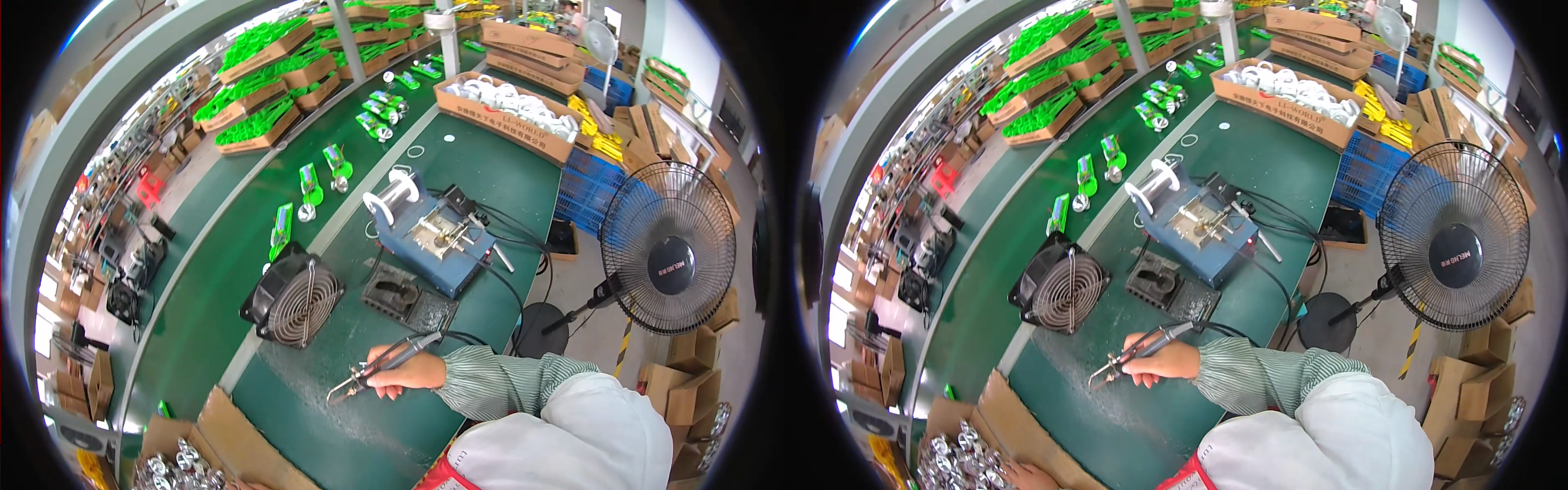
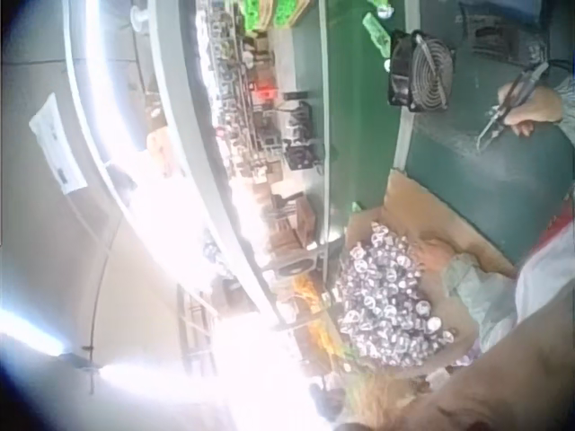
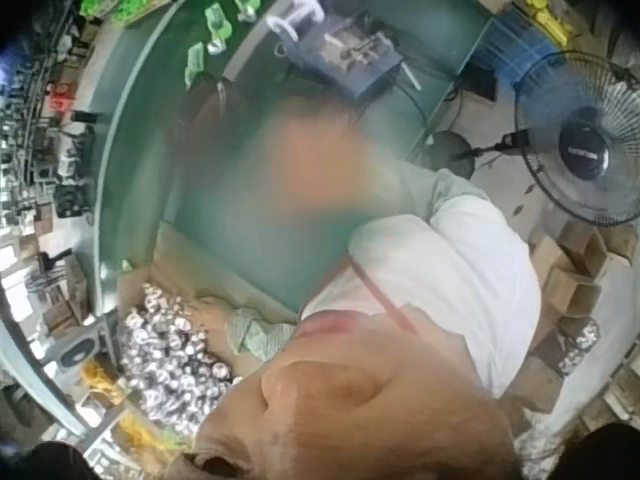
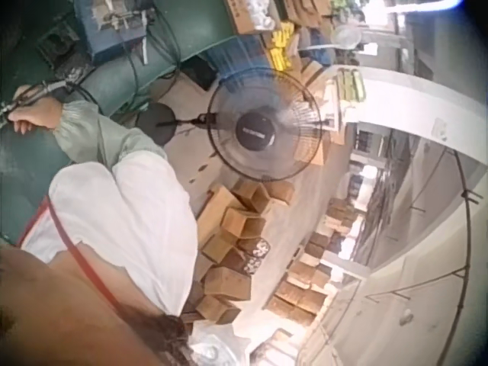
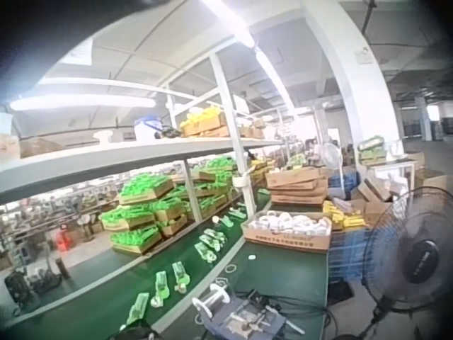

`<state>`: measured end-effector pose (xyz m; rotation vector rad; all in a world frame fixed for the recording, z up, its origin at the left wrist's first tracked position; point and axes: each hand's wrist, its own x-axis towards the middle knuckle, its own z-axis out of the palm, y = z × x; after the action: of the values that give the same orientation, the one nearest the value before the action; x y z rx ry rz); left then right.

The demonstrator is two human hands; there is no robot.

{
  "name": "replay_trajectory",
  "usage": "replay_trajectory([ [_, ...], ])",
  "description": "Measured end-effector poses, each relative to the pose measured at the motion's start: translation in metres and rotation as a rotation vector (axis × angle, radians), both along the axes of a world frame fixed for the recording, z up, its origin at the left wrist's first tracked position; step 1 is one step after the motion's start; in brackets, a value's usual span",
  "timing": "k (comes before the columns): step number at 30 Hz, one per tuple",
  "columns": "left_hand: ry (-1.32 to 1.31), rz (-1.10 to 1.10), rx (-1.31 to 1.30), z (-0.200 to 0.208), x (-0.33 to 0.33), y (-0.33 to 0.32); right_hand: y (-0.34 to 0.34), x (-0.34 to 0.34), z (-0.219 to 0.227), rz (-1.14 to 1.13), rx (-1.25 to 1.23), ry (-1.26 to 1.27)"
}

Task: Soldering wires and components onto a circuit board and assembling light fixture housings.

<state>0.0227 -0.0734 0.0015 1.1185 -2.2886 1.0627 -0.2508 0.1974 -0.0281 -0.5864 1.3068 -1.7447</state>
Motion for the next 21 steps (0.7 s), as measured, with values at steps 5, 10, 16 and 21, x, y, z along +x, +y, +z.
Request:
replay_trajectory([
  [5,0.092,0.170,0.237,-0.038,0.018,-0.037,-0.006,0.001,0.004,-0.044,-0.010,-0.042],
  [10,0.087,0.211,0.389,-0.040,0.021,-0.045,-0.022,0.004,0.022,-0.100,0.028,-0.010],
  [16,0.215,0.153,0.392,-0.040,0.017,-0.052,-0.062,0.011,0.028,-0.095,-0.062,0.009],
  [21,0.253,0.145,0.424,-0.041,0.024,-0.047,-0.071,0.017,0.026,-0.086,-0.041,0.026],
])
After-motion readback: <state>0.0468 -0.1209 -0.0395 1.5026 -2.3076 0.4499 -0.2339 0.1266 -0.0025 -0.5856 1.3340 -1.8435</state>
